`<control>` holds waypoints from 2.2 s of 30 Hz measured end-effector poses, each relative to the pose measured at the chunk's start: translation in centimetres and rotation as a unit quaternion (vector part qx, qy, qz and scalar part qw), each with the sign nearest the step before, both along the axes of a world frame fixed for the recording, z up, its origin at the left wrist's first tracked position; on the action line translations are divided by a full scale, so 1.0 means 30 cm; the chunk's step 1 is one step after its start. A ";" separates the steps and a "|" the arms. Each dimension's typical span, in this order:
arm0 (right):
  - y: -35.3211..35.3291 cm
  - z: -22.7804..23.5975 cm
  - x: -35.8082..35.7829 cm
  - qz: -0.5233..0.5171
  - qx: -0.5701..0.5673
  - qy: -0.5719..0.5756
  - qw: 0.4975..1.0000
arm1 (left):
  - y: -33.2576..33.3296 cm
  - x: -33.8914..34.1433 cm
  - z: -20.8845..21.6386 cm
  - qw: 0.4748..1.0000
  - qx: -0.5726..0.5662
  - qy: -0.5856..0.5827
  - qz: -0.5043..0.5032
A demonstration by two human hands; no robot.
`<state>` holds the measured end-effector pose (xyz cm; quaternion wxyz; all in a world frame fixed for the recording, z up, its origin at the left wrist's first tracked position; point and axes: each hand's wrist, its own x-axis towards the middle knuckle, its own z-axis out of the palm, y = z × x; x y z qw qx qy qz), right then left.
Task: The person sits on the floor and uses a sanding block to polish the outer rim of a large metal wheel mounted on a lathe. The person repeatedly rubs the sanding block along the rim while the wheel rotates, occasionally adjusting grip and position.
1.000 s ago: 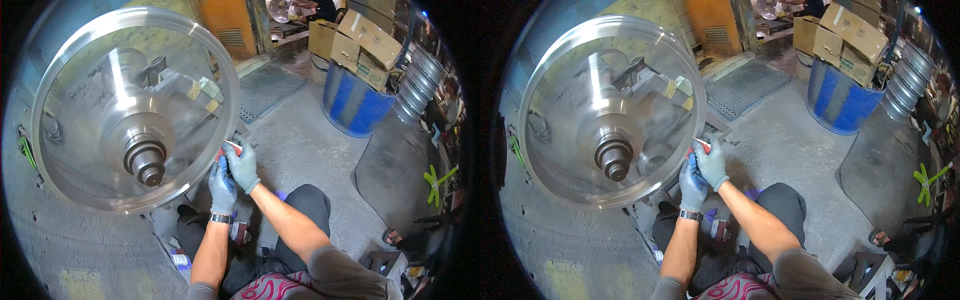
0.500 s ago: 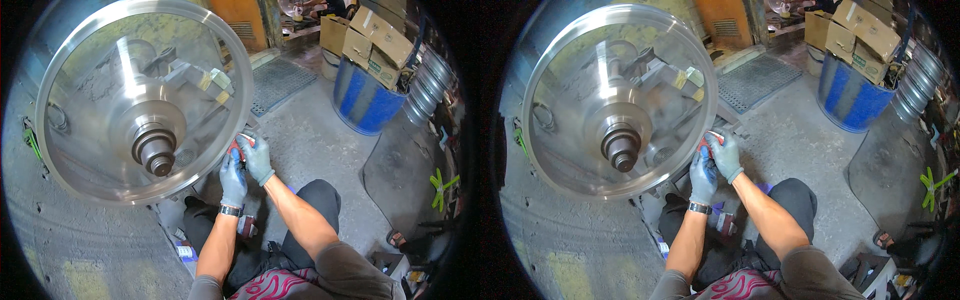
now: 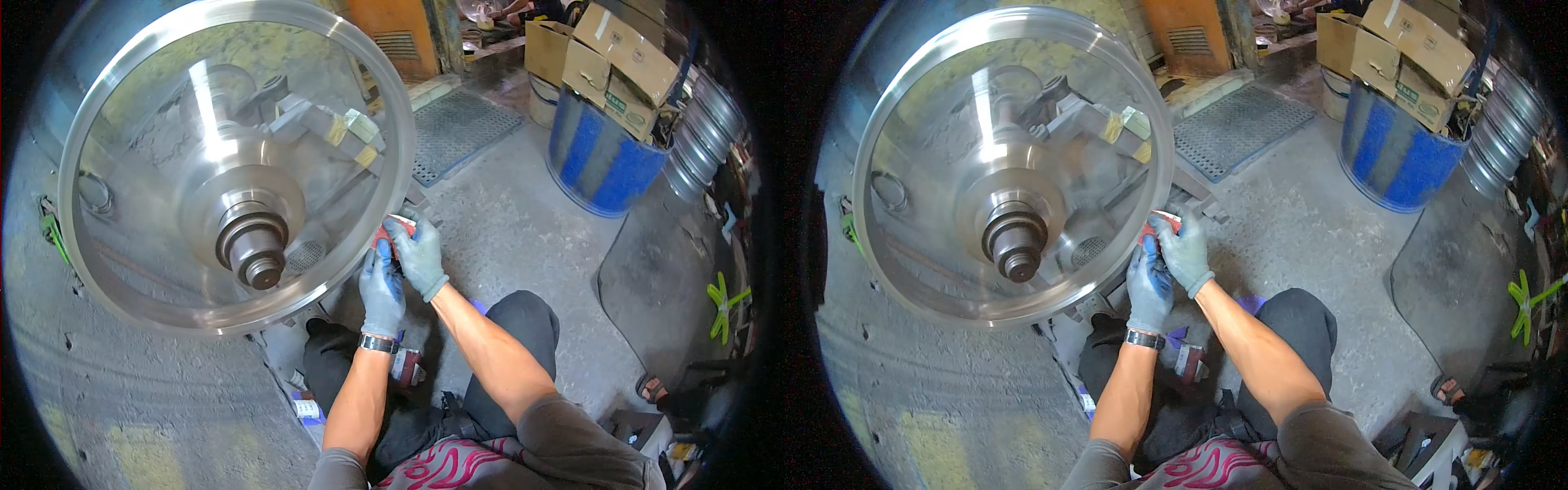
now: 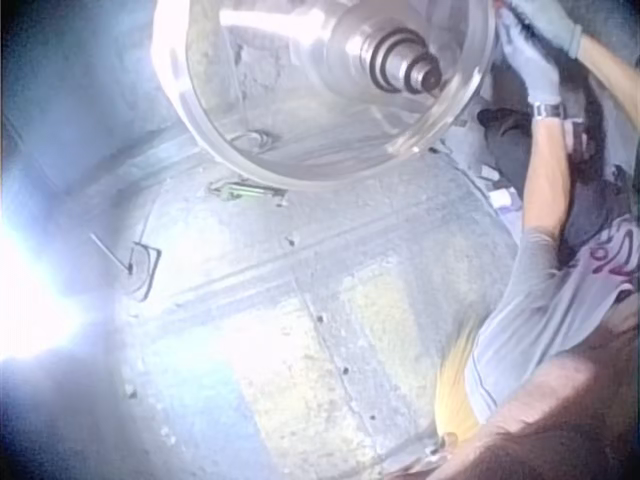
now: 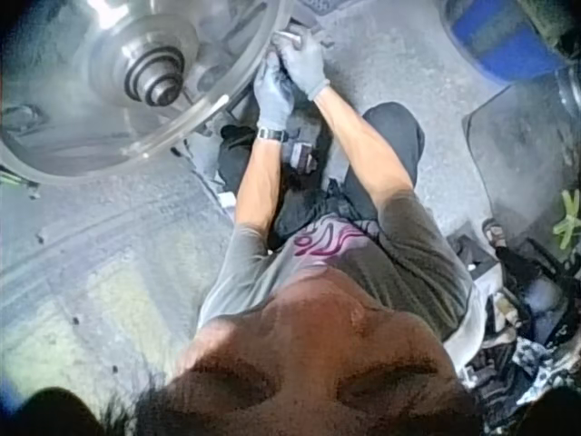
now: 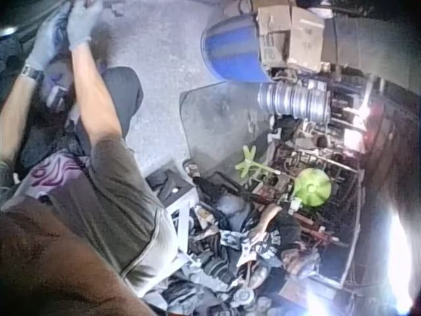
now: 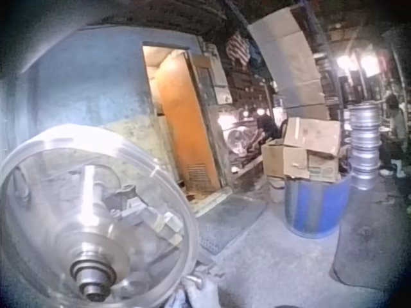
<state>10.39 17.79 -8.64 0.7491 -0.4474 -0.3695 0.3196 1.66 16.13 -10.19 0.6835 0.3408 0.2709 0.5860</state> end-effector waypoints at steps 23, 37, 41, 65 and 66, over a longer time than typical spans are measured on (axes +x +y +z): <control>-0.005 -0.027 0.012 0.004 -0.009 -0.009 1.000 | 0.002 -0.009 -0.036 0.999 -0.012 0.038 0.004; -0.011 -0.036 0.011 0.006 -0.030 -0.008 1.000 | -0.001 0.003 -0.036 1.000 -0.004 -0.001 -0.010; -0.008 -0.043 0.020 0.026 -0.027 -0.003 0.999 | -0.001 0.005 -0.043 1.000 -0.017 -0.001 -0.005; -0.002 -0.067 0.012 0.092 -0.023 0.149 0.984 | -0.015 0.005 -0.023 0.989 0.027 0.135 0.056; -0.012 -0.045 0.019 0.099 -0.020 0.171 0.980 | -0.015 -0.003 -0.029 0.983 0.050 0.164 0.063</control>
